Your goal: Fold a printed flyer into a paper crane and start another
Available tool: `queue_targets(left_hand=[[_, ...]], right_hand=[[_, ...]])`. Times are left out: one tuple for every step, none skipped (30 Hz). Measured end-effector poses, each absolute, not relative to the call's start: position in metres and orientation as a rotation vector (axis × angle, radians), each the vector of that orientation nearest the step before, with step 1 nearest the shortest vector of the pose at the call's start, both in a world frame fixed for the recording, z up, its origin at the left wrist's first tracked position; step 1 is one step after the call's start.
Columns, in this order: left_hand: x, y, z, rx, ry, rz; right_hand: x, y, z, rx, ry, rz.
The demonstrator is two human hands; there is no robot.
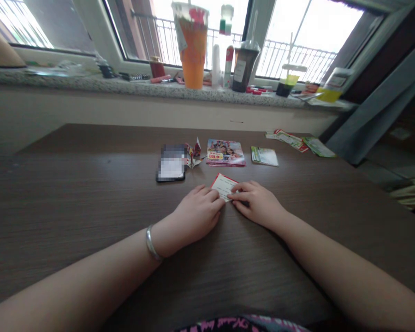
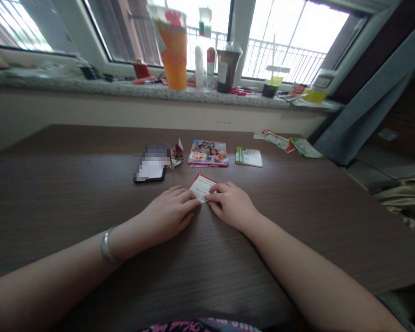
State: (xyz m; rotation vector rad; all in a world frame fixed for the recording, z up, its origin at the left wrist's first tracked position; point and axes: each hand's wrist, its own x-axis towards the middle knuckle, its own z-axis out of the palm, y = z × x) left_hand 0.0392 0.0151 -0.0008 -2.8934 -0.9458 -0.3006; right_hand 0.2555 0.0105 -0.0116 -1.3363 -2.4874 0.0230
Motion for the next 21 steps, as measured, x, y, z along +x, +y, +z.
queue_targets(left_hand=[[0.039,0.015,0.001,-2.887,-0.945,-0.271],[0.039,0.015,0.003,-2.892,-0.943,-0.228],[0.038,0.015,0.006,-2.906,-0.939,-0.190],[0.038,0.016,0.008,-2.917,-0.945,-0.152],[0.036,0.017,0.009,-2.932,-0.942,-0.118],[0.035,0.017,0.011,-2.940,-0.939,-0.095],[0.033,0.018,0.012,-2.957,-0.920,-0.068],[0.031,0.019,0.013,-2.974,-0.911,-0.052],[0.029,0.020,0.015,-2.993,-0.895,-0.023],[0.027,0.021,0.016,-3.011,-0.884,0.000],[0.024,0.022,0.018,-3.023,-0.887,0.030],[0.022,0.023,0.020,-3.032,-0.901,0.066],[0.021,0.023,0.022,-3.042,-0.917,0.098],[0.019,0.023,0.024,-3.053,-0.934,0.125],[0.018,0.024,0.027,-3.058,-0.947,0.142],[0.016,0.024,0.029,-3.063,-0.959,0.173],[0.015,0.024,0.031,-3.062,-0.975,0.185],[0.014,0.024,0.033,-3.058,-0.992,0.189],[0.013,0.024,0.036,-3.057,-0.999,0.191],[0.012,0.023,0.037,-3.056,-1.010,0.188],[0.010,0.023,0.039,-3.062,-1.032,0.194]], right_hand=[[0.256,0.011,-0.012,-1.343,-2.488,0.031],[0.256,0.011,-0.012,-1.348,-2.489,0.038],[0.257,0.011,-0.013,-1.351,-2.491,0.042],[0.257,0.011,-0.014,-1.354,-2.490,0.044],[0.257,0.011,-0.015,-1.355,-2.490,0.044],[0.257,0.011,-0.016,-1.356,-2.488,0.042],[0.258,0.011,-0.017,-1.358,-2.487,0.040],[0.258,0.012,-0.018,-1.358,-2.487,0.038],[0.258,0.012,-0.019,-1.358,-2.488,0.036],[0.258,0.012,-0.020,-1.356,-2.491,0.036],[0.258,0.012,-0.020,-1.354,-2.494,0.036],[0.258,0.012,-0.021,-1.350,-2.496,0.038],[0.258,0.013,-0.021,-1.348,-2.499,0.040],[0.259,0.013,-0.022,-1.345,-2.500,0.041],[0.259,0.013,-0.022,-1.343,-2.500,0.042],[0.259,0.013,-0.022,-1.340,-2.499,0.043],[0.259,0.013,-0.023,-1.336,-2.498,0.046],[0.259,0.013,-0.023,-1.333,-2.497,0.049],[0.259,0.013,-0.024,-1.329,-2.496,0.053],[0.259,0.013,-0.024,-1.327,-2.495,0.057],[0.259,0.013,-0.025,-1.324,-2.495,0.061]])
